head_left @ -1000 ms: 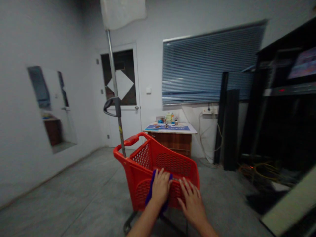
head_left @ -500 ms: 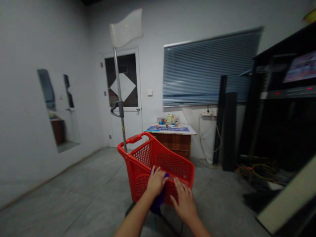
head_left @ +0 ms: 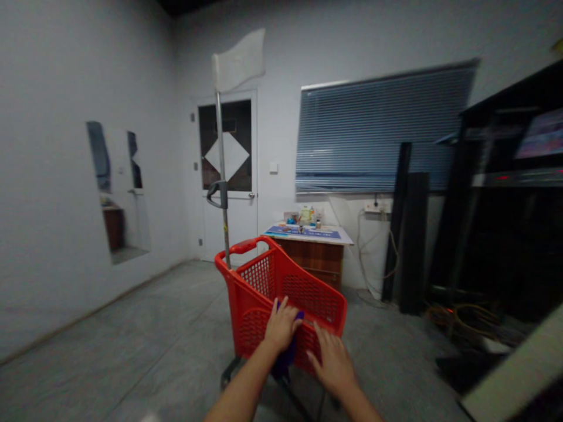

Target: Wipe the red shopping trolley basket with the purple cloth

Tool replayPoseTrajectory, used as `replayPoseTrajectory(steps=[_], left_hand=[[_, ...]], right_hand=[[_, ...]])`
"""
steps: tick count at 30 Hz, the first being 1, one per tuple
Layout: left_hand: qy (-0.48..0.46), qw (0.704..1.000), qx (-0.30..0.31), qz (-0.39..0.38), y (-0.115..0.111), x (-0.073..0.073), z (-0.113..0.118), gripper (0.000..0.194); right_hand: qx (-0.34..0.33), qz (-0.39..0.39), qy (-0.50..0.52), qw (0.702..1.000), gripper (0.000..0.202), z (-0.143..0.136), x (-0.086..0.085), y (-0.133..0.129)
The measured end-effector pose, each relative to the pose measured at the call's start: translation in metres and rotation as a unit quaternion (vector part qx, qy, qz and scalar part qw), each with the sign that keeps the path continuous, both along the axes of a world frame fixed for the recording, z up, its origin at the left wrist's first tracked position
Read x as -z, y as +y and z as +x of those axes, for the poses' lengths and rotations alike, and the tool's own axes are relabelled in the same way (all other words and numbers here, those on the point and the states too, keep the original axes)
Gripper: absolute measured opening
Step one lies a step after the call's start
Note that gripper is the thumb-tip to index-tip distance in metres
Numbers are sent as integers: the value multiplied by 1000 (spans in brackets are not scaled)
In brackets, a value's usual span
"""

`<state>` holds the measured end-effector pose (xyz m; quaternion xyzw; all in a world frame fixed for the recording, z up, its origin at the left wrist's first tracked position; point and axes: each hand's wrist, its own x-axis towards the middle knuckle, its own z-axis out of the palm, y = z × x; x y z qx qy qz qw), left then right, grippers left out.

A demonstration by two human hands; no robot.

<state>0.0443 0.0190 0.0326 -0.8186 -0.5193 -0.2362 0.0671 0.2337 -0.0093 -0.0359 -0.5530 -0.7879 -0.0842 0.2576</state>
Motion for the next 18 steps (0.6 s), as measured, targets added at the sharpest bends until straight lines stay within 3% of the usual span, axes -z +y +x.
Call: replayPoseTrajectory(steps=[11,18], left_hand=[[-19,1000,-10,-2,-3,4,11,32],[-7,1000,5,-10,2,-1,-7,32]], right_hand=[[13,15,6,1000,79,-19,4,-5],[-52,-10,-27,998,72,2,-4,-2]])
